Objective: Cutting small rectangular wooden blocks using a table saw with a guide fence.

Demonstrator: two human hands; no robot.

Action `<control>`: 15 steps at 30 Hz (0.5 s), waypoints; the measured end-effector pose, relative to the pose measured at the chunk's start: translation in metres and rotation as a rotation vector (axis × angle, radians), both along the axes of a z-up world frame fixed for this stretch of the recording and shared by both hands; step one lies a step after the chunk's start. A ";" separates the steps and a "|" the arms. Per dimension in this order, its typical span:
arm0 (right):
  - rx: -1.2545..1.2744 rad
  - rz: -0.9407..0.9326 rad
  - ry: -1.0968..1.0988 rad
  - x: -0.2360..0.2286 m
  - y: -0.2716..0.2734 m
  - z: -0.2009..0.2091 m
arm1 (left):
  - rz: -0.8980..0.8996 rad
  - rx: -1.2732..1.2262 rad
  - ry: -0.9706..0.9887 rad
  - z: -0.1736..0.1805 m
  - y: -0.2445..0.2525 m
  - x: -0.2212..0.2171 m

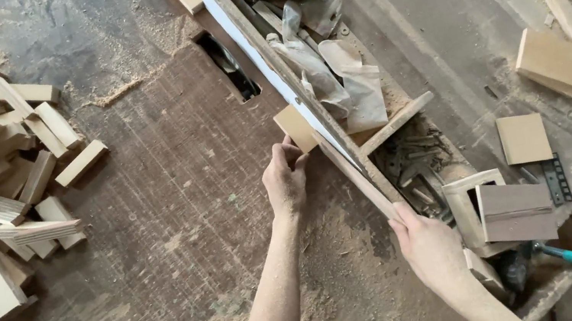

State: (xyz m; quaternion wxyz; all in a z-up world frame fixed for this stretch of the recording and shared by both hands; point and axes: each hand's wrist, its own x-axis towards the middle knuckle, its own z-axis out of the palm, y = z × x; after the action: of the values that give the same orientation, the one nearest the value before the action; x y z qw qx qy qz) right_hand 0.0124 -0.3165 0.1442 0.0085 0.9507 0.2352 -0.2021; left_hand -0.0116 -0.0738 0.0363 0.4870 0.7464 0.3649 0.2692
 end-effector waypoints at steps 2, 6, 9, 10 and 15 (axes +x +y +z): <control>-0.064 0.068 -0.032 0.015 0.026 0.002 | -0.015 0.049 -0.069 0.004 0.017 0.009; -0.066 0.001 0.096 0.024 0.078 0.034 | 0.033 0.114 0.003 -0.005 0.043 0.027; -0.059 -0.037 0.095 0.031 0.099 0.032 | 0.085 0.120 0.099 -0.014 0.060 0.040; -0.049 -0.040 0.090 0.036 0.106 0.029 | 0.094 0.127 0.094 -0.016 0.067 0.044; -0.047 -0.050 0.082 0.041 0.122 0.024 | 0.164 0.117 0.152 -0.008 0.089 0.045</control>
State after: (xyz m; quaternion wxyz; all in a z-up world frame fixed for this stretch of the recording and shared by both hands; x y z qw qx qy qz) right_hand 0.0536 -0.1946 0.1678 0.0161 0.9467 0.2068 -0.2463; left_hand 0.0332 0.0153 0.0287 0.3899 0.7595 0.4442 0.2718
